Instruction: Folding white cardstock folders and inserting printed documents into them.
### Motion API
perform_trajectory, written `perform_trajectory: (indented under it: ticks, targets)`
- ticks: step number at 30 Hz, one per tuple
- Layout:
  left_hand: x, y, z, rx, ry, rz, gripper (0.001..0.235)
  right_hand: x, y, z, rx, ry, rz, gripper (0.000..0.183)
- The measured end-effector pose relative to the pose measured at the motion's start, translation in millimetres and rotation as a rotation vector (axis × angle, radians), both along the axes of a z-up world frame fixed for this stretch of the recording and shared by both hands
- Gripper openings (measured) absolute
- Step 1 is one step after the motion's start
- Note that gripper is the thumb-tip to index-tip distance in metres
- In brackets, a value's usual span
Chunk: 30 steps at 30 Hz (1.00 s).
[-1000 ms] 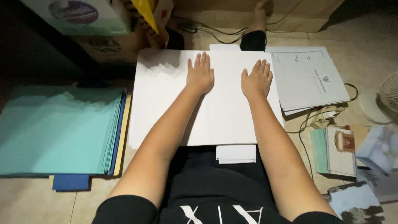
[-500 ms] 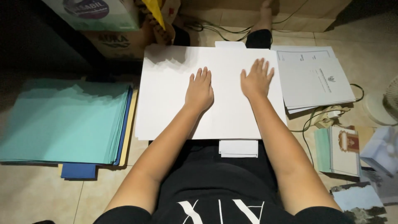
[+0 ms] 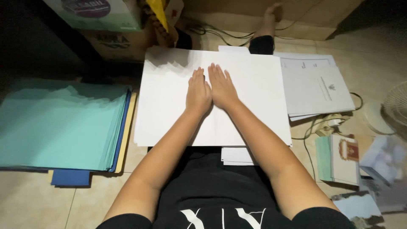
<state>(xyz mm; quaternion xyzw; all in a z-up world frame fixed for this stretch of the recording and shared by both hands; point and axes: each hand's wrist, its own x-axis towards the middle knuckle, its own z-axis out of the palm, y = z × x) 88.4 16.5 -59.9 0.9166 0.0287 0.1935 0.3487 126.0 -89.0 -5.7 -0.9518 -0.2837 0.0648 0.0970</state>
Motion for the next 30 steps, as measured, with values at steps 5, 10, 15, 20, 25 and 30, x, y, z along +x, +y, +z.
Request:
perform_trajectory:
  ticks: [5,10,15,20,25,30]
  targets:
    - [-0.4,0.6,10.0,0.01,0.125,-0.022,0.053,51.1,19.7,-17.9,-0.033,-0.025,-0.082,0.066]
    - [-6.7,1.5,25.8,0.084,0.223,-0.045,0.052,64.8,7.3,-20.1,-0.038,-0.008,-0.143,0.068]
    - [-22.8,6.1,53.4,0.243,0.322,-0.057,0.049,79.4,-53.1,-32.4,0.067,-0.144,-0.464,0.067]
    - [-22.5,5.5,49.2,0.314,0.371,-0.071,0.052,73.3,-110.9,-33.5,0.009,-0.053,-0.694,0.073]
    - [-41.2,-3.1,52.8,0.449,0.435,-0.211,0.063,59.6,-114.8,-15.0,-0.017,-0.023,-0.72,0.071]
    - [-95.8,-15.4,52.6,0.561,0.403,-0.436,0.063,60.7,-114.5,-18.9,-0.025,-0.008,-0.723,0.071]
